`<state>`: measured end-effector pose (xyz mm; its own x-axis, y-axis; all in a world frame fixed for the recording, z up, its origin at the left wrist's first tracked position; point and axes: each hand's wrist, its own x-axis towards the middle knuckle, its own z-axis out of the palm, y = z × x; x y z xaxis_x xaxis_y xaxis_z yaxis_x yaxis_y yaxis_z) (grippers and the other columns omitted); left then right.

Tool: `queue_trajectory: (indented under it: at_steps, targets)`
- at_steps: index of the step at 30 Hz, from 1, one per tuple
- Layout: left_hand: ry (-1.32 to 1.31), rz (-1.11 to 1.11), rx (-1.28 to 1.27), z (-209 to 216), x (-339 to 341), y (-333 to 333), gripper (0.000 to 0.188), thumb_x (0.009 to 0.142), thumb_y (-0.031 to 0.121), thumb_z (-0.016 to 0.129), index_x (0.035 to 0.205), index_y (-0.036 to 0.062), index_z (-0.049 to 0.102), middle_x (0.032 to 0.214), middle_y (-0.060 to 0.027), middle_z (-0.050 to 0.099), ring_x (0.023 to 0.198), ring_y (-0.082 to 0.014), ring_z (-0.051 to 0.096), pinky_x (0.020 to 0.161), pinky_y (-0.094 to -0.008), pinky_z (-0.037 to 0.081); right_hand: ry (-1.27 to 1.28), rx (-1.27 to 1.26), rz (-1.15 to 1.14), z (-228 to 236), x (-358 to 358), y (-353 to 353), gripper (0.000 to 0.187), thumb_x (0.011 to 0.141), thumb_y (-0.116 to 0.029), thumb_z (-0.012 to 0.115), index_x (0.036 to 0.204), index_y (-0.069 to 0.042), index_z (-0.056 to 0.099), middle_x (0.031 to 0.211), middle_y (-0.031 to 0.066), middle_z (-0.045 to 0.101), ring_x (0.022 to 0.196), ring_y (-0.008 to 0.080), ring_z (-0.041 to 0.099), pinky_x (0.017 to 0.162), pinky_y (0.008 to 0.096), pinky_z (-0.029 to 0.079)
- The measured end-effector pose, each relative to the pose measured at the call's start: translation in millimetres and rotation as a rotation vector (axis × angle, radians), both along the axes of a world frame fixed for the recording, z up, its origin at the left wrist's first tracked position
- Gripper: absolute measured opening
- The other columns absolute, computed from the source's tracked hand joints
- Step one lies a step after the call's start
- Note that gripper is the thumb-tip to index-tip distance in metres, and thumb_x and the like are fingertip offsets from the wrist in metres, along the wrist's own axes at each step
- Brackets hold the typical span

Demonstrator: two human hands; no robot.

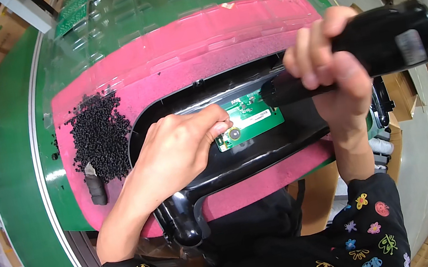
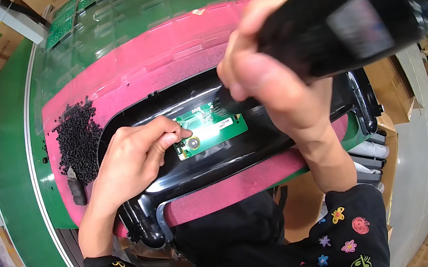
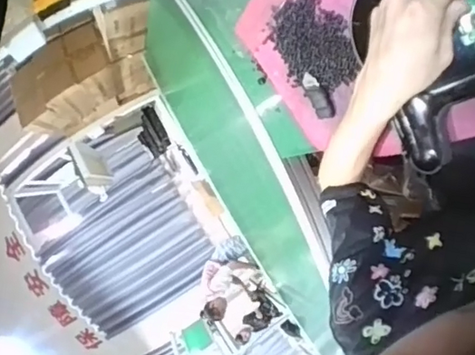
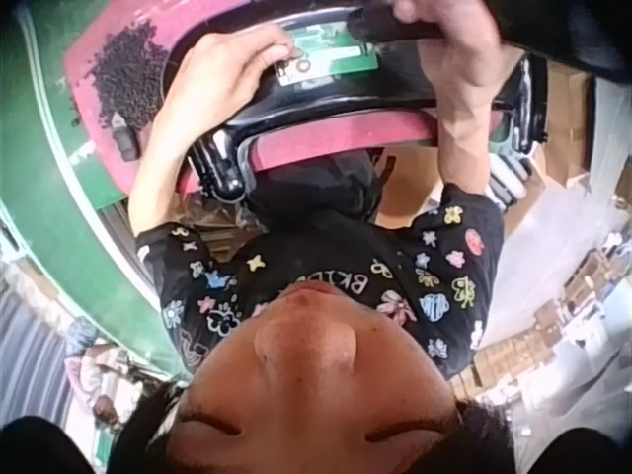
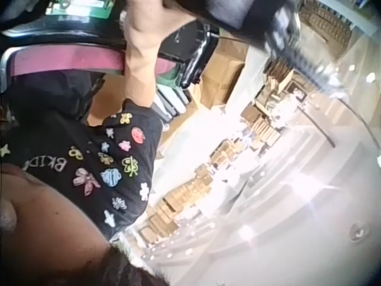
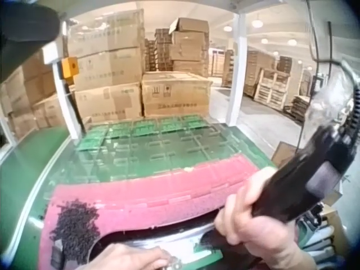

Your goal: Installing a printed circuit board into a plastic housing using an electric screwdriver.

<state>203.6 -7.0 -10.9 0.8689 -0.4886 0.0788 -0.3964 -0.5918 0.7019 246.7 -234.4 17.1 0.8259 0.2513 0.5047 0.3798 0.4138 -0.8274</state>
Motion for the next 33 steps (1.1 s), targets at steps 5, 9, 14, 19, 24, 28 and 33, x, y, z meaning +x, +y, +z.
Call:
queue_trajectory:
  at_steps: [5,9,14,19,24,28,33]
  targets:
    - [0.085,0.093,-0.316,-3.3,-0.3,2.8,0.007,0.089,0.003,0.07,0.092,-0.0033,0.071,0.077,-0.0072,0.071,0.057,-0.0096,0.061,0.055,-0.0232,0.05,0.046,0.284,0.135,4.8,-3.3,9.8,0.035,0.087,-0.02,0.073,0.111,-0.02,0.048,0.076,-0.0104,0.05,0.079,0.0073,0.049,0.09,0.0313,0.034]
    - [0.269,0.166,-0.402,-1.1,1.2,5.8,0.006,0.087,-0.004,0.07,0.093,-0.0055,0.07,0.082,-0.0086,0.072,0.062,-0.0079,0.062,0.057,-0.0225,0.051,0.021,0.273,0.165,4.2,-9.6,13.4,0.035,0.086,-0.02,0.074,0.11,-0.02,0.048,0.075,-0.0111,0.05,0.078,0.007,0.05,0.09,0.033,0.032]
    - [0.398,0.172,-0.53,-4.1,2.6,7.7,0.007,0.089,-0.005,0.068,0.096,-0.0068,0.069,0.088,-0.0116,0.072,0.063,-0.0091,0.062,0.059,-0.0224,0.053,-0.033,0.292,0.149,4.4,-10.2,10.0,0.034,0.085,-0.019,0.075,0.109,-0.021,0.05,0.072,-0.0126,0.051,0.075,0.0056,0.05,0.09,0.0339,0.031]
    - [0.425,0.144,-0.56,-2.5,2.3,6.8,0.009,0.09,-0.005,0.066,0.099,-0.0069,0.069,0.089,-0.0128,0.073,0.062,-0.0088,0.06,0.058,-0.0232,0.053,-0.054,0.298,0.176,2.3,-10.1,7.4,0.035,0.085,-0.02,0.075,0.109,-0.022,0.05,0.072,-0.0133,0.051,0.075,0.0051,0.05,0.091,0.0337,0.031]
    - [0.43,0.098,-0.563,-0.7,3.2,7.1,0.013,0.089,-0.006,0.067,0.102,-0.0063,0.07,0.089,-0.0126,0.073,0.062,-0.0081,0.06,0.057,-0.0235,0.052,-0.047,0.228,0.144,2.2,-14.6,12.8,0.035,0.084,-0.021,0.076,0.109,-0.024,0.051,0.072,-0.0133,0.051,0.075,0.0052,0.05,0.091,0.0336,0.031]
    - [0.195,0.244,-0.383,-3.8,1.1,1.4,0.015,0.086,-0.006,0.069,0.101,-0.004,0.071,0.083,-0.009,0.071,0.061,-0.0087,0.062,0.056,-0.0228,0.051,-0.103,0.072,0.085,-4.9,-9.0,12.2,0.035,0.086,-0.017,0.07,0.114,-0.021,0.049,0.073,-0.0076,0.048,0.075,0.0097,0.048,0.095,0.0356,0.037]
    - [-0.098,0.295,-0.313,-7.7,0.0,5.5,0.008,0.087,-0.002,0.07,0.095,-0.0034,0.072,0.077,-0.0071,0.069,0.058,-0.0102,0.063,0.054,-0.0226,0.05,-0.058,-0.03,0.109,-15.0,-3.9,16.6,0.037,0.088,-0.012,0.065,0.117,-0.014,0.043,0.074,0.0005,0.047,0.074,0.0144,0.049,0.102,0.0439,0.049]
